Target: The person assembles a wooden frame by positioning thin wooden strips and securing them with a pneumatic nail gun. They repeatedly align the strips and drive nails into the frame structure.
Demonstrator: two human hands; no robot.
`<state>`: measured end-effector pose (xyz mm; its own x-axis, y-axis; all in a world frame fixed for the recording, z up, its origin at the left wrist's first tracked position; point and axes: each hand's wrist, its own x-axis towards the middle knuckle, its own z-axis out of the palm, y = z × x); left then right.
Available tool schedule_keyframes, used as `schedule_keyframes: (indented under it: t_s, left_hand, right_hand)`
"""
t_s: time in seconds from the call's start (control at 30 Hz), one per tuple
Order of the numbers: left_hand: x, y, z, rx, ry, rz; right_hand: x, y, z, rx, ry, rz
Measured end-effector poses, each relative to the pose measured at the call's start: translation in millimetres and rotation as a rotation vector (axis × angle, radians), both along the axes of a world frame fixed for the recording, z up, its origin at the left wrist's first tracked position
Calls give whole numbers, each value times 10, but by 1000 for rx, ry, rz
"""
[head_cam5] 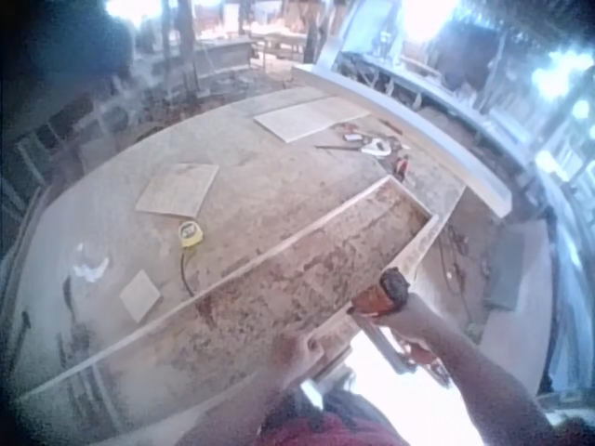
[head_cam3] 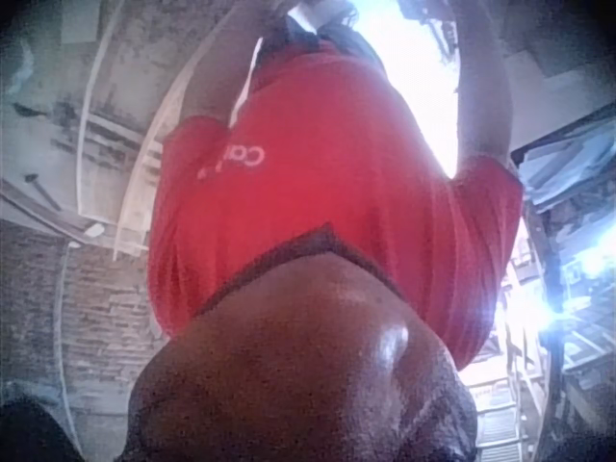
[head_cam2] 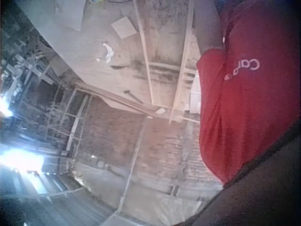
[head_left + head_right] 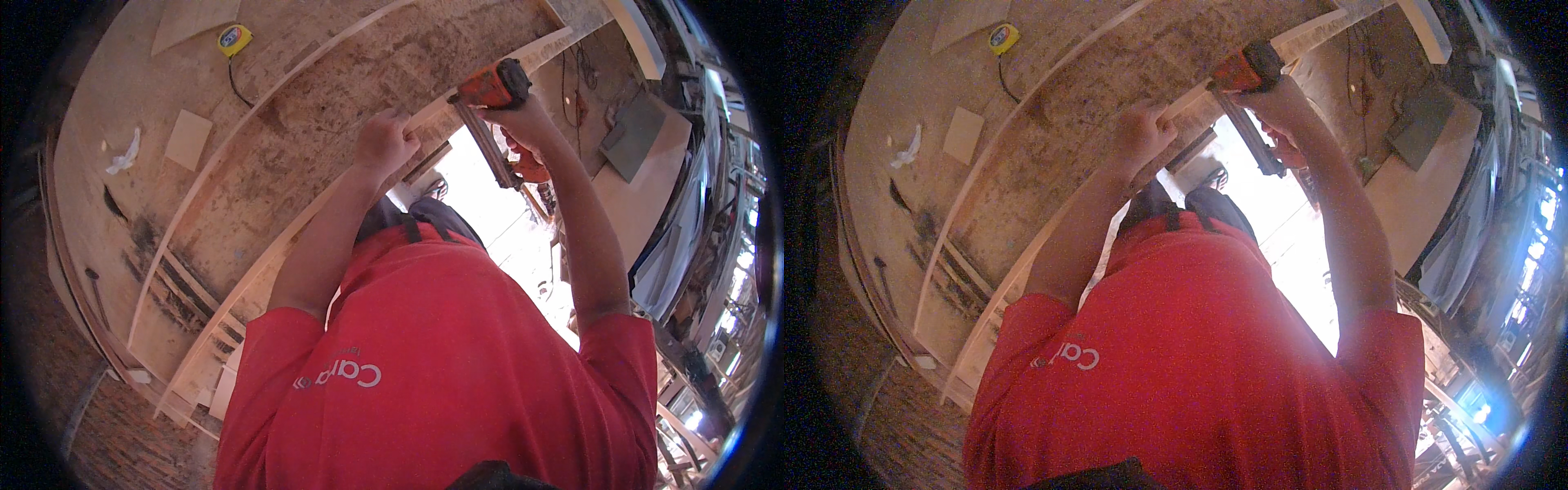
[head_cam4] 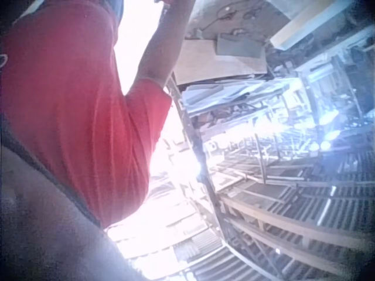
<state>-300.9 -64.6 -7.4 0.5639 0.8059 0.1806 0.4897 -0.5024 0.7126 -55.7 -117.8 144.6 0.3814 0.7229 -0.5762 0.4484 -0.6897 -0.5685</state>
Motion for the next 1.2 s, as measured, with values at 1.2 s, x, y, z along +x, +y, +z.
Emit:
schedule_keyframes:
  t_s: [1.2]
  left_hand:
    - [-271,-179,263,28,263,19]
  right_hand:
    - [251,-3456,-133,158,-94,-771]
